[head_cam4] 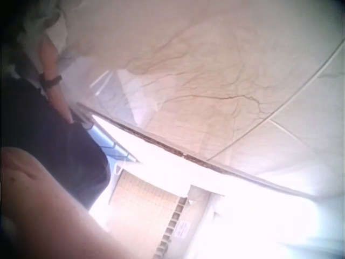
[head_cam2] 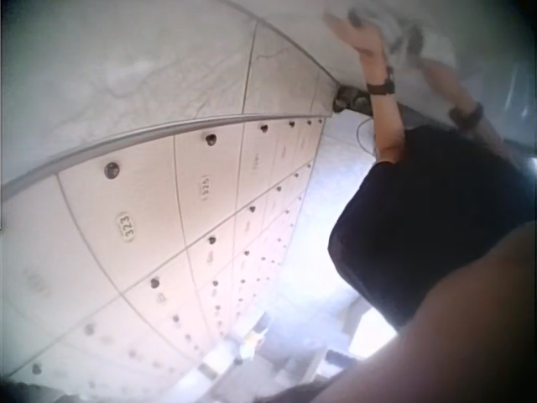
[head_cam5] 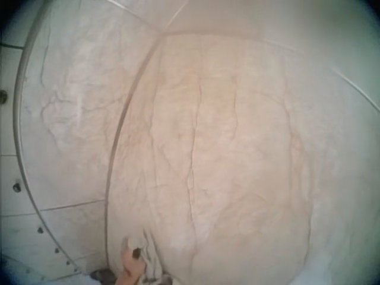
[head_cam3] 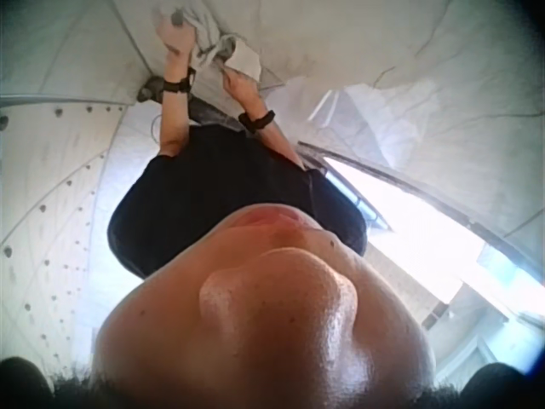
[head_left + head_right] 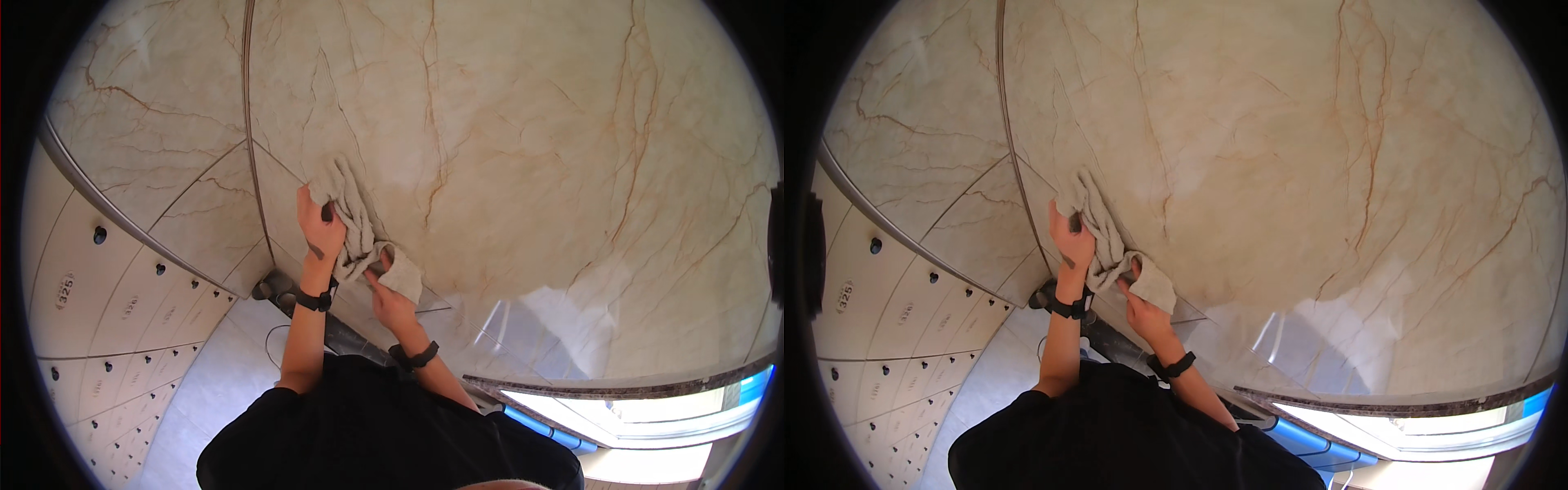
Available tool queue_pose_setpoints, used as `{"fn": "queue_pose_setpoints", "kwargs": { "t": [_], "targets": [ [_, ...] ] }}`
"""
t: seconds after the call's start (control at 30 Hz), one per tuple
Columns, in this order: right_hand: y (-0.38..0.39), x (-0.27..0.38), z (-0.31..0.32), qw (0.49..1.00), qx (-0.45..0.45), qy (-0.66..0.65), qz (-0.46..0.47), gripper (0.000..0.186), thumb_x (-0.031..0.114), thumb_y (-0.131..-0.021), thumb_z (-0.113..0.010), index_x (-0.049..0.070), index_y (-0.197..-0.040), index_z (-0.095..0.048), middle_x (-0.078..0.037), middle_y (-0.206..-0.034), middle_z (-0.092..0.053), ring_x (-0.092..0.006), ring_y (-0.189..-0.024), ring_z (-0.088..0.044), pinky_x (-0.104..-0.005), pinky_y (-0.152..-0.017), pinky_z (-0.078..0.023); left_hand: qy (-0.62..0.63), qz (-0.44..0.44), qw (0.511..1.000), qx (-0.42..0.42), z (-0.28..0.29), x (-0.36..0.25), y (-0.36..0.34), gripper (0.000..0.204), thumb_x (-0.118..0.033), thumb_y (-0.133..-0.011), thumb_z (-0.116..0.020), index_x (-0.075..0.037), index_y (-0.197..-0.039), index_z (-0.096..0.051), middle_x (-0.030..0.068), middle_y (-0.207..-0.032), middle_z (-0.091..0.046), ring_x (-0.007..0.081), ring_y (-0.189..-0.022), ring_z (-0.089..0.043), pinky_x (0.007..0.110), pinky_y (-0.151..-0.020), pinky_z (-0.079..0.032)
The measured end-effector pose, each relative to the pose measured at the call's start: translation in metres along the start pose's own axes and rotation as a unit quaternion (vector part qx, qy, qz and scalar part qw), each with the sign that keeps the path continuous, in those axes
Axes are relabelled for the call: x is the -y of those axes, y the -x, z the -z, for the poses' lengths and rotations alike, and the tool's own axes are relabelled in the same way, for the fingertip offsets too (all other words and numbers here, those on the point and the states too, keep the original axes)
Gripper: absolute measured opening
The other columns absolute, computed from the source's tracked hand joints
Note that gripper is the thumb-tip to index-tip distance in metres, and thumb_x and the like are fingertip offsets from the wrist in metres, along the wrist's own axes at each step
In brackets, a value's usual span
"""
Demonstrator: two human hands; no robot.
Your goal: The person wipes the exterior and interior surfaces of lockers using a cloth.
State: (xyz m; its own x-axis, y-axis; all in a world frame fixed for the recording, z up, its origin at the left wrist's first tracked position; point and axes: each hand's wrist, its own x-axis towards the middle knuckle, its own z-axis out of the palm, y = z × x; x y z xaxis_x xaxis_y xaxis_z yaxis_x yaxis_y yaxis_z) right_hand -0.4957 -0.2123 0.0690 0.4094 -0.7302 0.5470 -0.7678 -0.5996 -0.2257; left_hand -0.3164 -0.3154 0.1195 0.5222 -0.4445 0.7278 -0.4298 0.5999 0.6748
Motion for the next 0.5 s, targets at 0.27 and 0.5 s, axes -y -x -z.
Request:
{"fn": "queue_pose_setpoints", "kwargs": {
  "t": [0.27,0.5],
  "targets": [
    [0.041,-0.004,-0.006,0.997,0.028,0.056,-0.049,0.052,0.0,-0.069,-0.059,0.011,-0.119,-0.067,-0.02,-0.13,-0.055,-0.0394,-0.122,-0.05,-0.05,-0.102,-0.039,0.073,0.017,0.995,-0.065,-0.028,-0.004,0.009,0.035,0.012,-0.081,-0.046,0.003,-0.112,-0.059,0.0201,-0.114,-0.057,0.0362,-0.096,-0.057,0.04,-0.083,-0.046],
    [0.085,-0.004,0.056,0.977,-0.061,0.114,-0.17,0.063,-0.001,-0.068,-0.059,0.015,-0.129,-0.061,-0.02,-0.129,-0.055,-0.0384,-0.12,-0.051,-0.0505,-0.1,-0.041,0.182,-0.093,0.978,0.035,-0.046,-0.066,0.023,0.024,-0.007,-0.083,-0.049,0.002,-0.101,-0.062,0.014,-0.105,-0.065,0.0309,-0.091,-0.056,0.039,-0.08,-0.046]
  ]
}}
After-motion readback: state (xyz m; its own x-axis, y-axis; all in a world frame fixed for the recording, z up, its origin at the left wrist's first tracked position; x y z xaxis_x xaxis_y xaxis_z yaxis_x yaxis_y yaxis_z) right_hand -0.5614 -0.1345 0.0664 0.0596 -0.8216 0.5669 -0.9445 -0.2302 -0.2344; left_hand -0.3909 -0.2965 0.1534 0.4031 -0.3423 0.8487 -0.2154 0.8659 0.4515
